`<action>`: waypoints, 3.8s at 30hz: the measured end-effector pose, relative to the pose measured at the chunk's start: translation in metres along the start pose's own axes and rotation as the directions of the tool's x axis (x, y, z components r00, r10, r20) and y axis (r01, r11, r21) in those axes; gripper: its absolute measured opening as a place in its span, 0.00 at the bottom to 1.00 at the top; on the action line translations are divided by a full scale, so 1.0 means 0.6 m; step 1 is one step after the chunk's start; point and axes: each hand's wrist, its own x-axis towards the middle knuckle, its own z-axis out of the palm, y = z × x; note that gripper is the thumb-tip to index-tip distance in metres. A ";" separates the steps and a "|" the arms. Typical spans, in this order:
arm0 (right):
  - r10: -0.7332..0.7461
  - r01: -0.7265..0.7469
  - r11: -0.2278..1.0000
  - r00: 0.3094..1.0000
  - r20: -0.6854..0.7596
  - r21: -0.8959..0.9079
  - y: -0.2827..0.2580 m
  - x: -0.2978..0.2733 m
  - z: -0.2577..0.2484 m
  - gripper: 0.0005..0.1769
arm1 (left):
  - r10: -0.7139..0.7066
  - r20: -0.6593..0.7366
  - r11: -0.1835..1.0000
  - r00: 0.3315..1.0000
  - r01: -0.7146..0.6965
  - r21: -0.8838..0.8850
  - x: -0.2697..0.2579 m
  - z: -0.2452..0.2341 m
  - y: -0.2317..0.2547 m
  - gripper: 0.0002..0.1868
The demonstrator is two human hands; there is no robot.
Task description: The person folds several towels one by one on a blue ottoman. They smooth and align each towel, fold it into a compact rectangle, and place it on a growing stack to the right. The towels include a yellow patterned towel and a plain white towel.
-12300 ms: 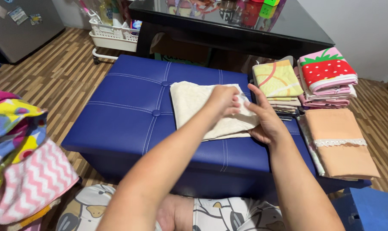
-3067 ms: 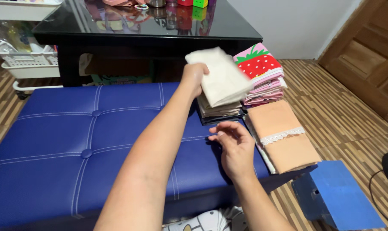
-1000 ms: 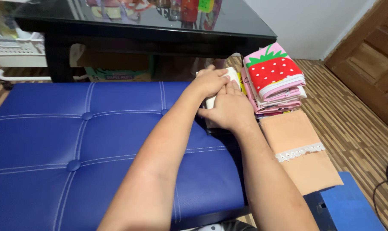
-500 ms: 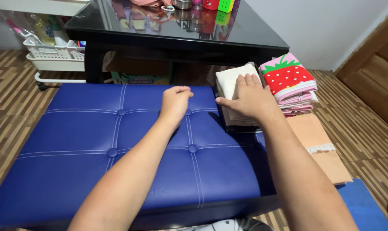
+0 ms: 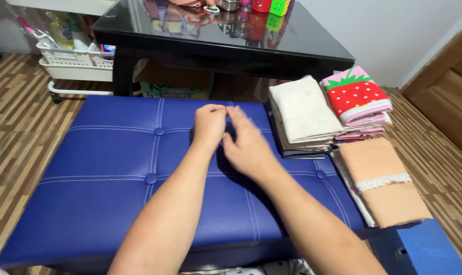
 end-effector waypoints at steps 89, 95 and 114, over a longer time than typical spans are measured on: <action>0.454 -0.332 0.104 0.855 0.253 0.937 -0.078 -0.108 -0.016 0.26 | 0.506 0.034 0.835 0.862 -0.480 -0.270 -0.339 -0.208 0.306 0.11; 0.501 -0.264 0.413 0.865 0.025 0.872 0.013 -0.148 -0.041 0.26 | 0.340 -0.125 0.906 0.932 -0.360 -0.224 -0.290 -0.246 0.206 0.11; 0.375 -0.153 0.586 0.922 -0.099 0.796 0.011 -0.088 -0.181 0.41 | 0.126 -0.095 0.983 0.987 -0.138 -0.125 -0.114 -0.414 0.214 0.15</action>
